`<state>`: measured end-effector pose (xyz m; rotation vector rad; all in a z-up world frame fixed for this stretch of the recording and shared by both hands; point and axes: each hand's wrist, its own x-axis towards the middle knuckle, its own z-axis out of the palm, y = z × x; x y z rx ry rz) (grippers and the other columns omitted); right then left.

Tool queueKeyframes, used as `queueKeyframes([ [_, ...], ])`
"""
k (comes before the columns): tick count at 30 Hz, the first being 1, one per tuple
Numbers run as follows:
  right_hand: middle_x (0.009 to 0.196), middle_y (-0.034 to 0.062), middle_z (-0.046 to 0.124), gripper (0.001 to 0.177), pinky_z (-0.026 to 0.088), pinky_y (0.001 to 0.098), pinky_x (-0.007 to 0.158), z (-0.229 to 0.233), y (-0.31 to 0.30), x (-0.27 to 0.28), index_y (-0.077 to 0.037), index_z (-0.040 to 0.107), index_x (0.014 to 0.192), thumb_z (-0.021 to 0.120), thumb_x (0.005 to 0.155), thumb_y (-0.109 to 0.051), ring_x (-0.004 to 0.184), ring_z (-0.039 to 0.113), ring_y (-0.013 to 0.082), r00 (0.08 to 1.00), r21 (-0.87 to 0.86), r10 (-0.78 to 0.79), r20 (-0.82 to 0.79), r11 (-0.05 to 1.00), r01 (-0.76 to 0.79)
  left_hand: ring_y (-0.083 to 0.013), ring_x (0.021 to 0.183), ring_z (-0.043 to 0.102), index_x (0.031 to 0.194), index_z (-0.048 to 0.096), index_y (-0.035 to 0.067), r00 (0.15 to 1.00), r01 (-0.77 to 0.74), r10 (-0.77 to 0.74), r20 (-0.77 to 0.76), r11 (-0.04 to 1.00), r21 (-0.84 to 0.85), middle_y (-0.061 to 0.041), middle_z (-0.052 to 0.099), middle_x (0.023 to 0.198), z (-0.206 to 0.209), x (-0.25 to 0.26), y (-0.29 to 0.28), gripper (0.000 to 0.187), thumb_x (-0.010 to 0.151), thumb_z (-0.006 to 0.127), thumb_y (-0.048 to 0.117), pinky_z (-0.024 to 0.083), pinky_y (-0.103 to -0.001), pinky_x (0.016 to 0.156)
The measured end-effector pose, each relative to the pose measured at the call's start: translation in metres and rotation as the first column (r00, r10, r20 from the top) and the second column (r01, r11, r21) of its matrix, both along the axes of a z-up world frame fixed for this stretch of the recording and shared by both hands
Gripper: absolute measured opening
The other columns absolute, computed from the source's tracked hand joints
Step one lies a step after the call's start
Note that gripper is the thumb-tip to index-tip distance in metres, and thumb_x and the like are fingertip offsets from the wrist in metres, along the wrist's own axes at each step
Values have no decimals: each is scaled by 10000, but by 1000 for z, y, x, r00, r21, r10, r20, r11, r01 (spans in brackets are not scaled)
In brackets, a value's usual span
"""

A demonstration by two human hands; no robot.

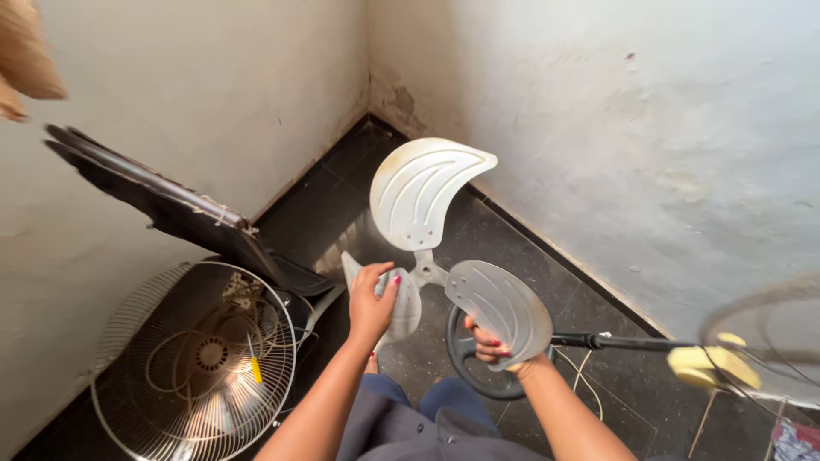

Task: The person attaches a three-blade fan rotor to a standing fan's motor shaft and secures it with a screwdriver. They then adjust the fan's neck and tilt the head to set the direction.

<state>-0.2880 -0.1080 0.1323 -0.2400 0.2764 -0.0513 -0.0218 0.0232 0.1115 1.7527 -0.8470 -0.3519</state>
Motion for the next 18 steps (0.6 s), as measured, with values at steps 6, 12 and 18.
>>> queueKeyframes([
  [6, 663, 57, 579, 955, 367, 251, 498, 30, 11, -64, 142, 554, 1258, 437, 948, -753, 477, 547, 104, 980, -13, 137, 143, 991, -136, -300, 1072, 688, 1054, 779, 125, 932, 281, -262, 251, 959, -40, -72, 772, 1081, 33, -38, 11, 200, 873, 740, 202, 470, -417, 936],
  [12, 708, 78, 604, 1034, 372, 303, 538, 31, 26, -142, 140, 504, 1331, 456, 905, -802, 505, 577, 128, 946, 71, 220, 238, 967, -243, -106, 708, 622, 992, 711, -25, 779, 268, -340, -527, 940, -210, -47, 721, 799, 13, -138, 26, 136, 934, 735, 96, 495, -300, 630],
  [18, 809, 123, 658, 1024, 382, 306, 578, 46, 43, -225, 178, 460, 1416, 446, 1021, -767, 571, 594, 164, 945, -3, 243, 218, 969, -249, -91, 605, 617, 954, 724, -39, 727, 140, -223, -650, 974, -177, -49, 707, 751, 19, -224, 56, 118, 908, 743, 69, 499, -267, 555],
])
